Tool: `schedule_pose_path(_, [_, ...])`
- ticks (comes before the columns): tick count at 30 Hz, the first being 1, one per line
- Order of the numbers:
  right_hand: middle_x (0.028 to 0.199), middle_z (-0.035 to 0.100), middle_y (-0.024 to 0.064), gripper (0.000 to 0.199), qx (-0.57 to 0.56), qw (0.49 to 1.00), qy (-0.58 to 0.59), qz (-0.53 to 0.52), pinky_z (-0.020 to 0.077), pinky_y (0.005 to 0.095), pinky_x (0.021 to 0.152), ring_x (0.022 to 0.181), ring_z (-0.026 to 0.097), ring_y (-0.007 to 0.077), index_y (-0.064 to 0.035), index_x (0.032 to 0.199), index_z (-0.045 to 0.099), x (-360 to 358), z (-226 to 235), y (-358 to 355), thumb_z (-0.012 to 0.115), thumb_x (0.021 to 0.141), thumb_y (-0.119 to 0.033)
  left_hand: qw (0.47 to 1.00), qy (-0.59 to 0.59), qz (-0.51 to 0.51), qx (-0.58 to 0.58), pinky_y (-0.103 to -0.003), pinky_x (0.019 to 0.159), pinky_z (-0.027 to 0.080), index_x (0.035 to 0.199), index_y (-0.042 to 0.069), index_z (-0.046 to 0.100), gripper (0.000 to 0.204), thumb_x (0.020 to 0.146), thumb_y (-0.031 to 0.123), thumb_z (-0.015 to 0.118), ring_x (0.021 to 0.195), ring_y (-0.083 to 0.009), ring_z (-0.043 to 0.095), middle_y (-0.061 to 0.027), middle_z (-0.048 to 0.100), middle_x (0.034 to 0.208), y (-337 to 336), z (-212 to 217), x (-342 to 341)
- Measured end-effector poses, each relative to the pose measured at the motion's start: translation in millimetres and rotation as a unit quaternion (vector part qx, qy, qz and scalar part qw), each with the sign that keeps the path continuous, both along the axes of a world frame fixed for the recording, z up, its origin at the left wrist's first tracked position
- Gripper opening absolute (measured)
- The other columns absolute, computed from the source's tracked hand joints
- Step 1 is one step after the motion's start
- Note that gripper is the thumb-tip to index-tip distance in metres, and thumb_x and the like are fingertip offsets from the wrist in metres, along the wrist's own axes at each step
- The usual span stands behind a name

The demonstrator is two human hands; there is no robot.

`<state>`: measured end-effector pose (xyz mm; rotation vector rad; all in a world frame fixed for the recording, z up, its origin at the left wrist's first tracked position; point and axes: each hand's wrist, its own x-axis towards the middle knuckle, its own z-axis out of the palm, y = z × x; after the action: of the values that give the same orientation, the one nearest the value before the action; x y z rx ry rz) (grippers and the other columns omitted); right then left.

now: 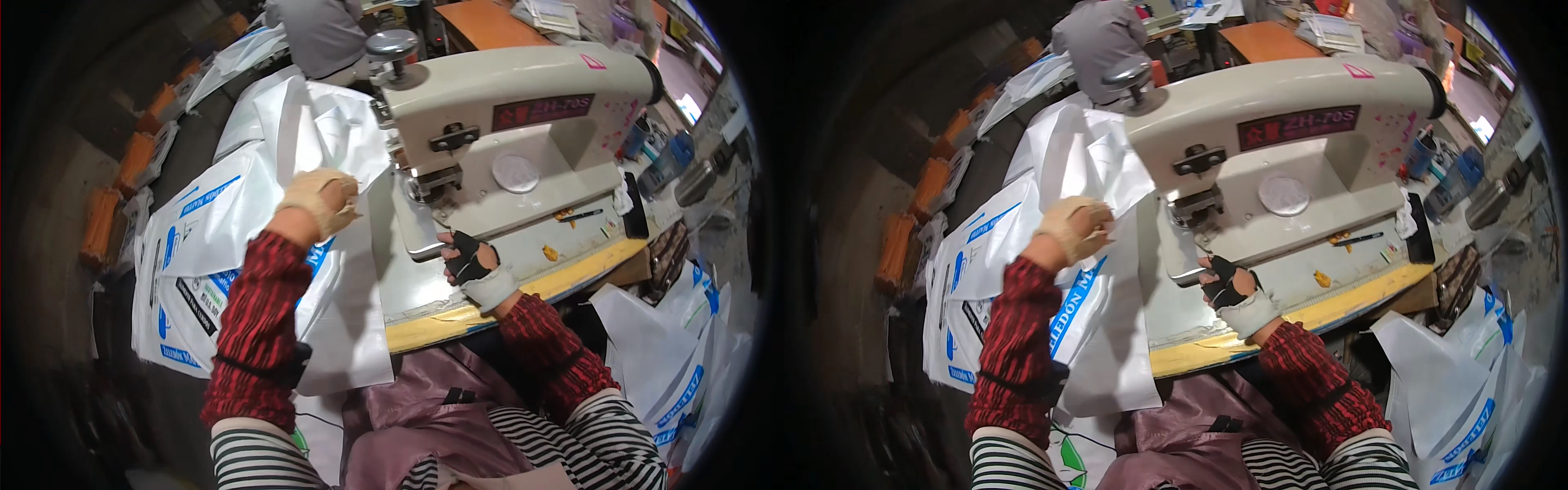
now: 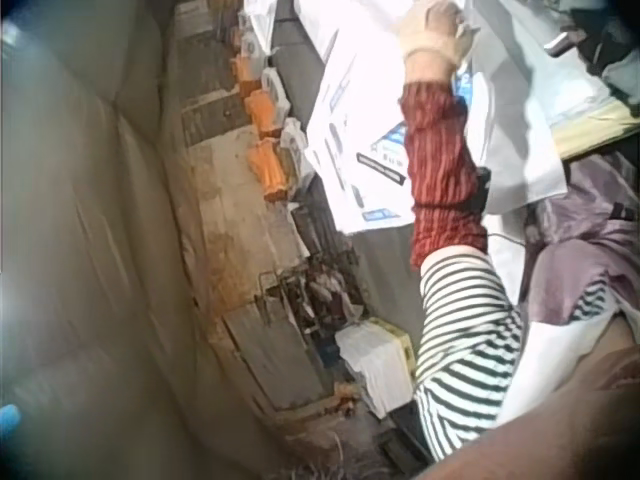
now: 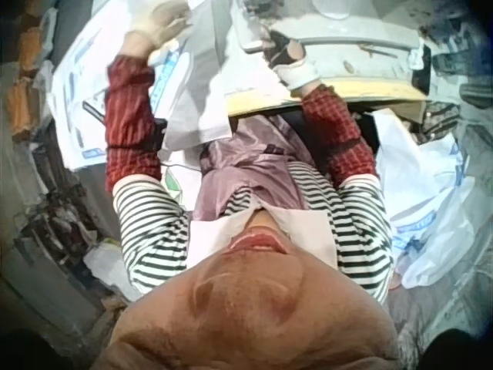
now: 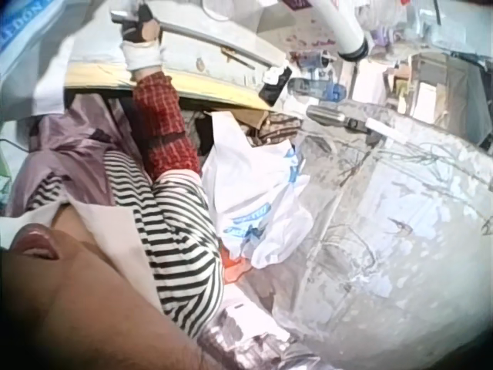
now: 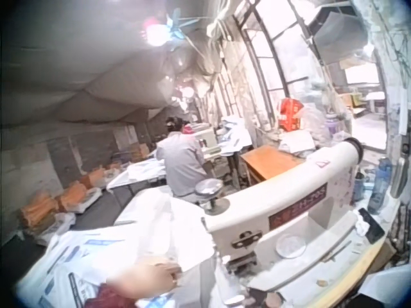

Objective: Sewing together large plastic sacks using an industrial sewing machine.

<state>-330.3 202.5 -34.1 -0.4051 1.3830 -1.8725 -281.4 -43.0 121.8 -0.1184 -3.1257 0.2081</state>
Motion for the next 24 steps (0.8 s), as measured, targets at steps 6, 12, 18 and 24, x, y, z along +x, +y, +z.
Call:
schedule_pose_path(6, [0.104, 0.056, 0.0150, 0.045, -0.018, 0.768, 0.632, -0.102, 0.0408, 0.0344, 0.085, 0.096, 0.053, 0.0298, -0.0055, 0.114, 0.053, 8, 150, -53, 0.066, 0.073, -0.019, 0.981, 0.170, -0.057, 0.066, -0.037, 0.086, 0.039, 0.075, 0.007, 0.060, 0.013, 0.067, 0.017, 0.060, 0.080, -0.0250, 0.056, -0.0082, 0.057, 0.078, 20, 104, 114])
schedule_pose_path(12, [0.087, 0.061, 0.0137, 0.026, -0.050, 0.780, 0.589, 0.202, 0.0460, 0.0292, 0.069, 0.077, 0.059, 0.0212, -0.0005, 0.093, 0.060, 12, 199, -89, 0.064, 0.075, -0.019, 0.819, 0.486, 0.115, 0.284, -0.028, 0.076, 0.043, 0.103, -0.001, 0.054, 0.033, 0.083, 0.024, 0.059, 0.089, -0.0192, 0.053, -0.0101, 0.056, 0.096, 43, 41, 197])
schedule_pose_path(18, [0.069, 0.058, 0.0029, 0.014, -0.039, 0.802, 0.596, -0.007, 0.0427, 0.0253, 0.058, 0.060, 0.051, 0.0119, -0.0049, 0.084, 0.061, -3, 227, -68, 0.060, 0.080, -0.018, 0.143, 0.160, 0.506, 0.835, -0.030, 0.039, 0.040, 0.073, 0.002, 0.054, 0.043, 0.083, 0.044, 0.051, 0.040, -0.0188, 0.047, -0.0049, 0.049, 0.049, 44, -169, 321])
schedule_pose_path(24, [0.100, 0.059, 0.0125, 0.026, 0.310, 0.740, 0.596, -0.044, 0.0435, 0.0294, 0.078, 0.092, 0.055, 0.0191, -0.0030, 0.107, 0.055, -99, 292, -57, 0.048, 0.085, -0.013, -0.036, 0.505, 0.469, 0.724, -0.028, 0.034, 0.036, 0.082, 0.008, 0.049, 0.028, 0.085, 0.036, 0.052, 0.038, -0.0177, 0.043, -0.0074, 0.051, 0.056, -27, -228, 382])
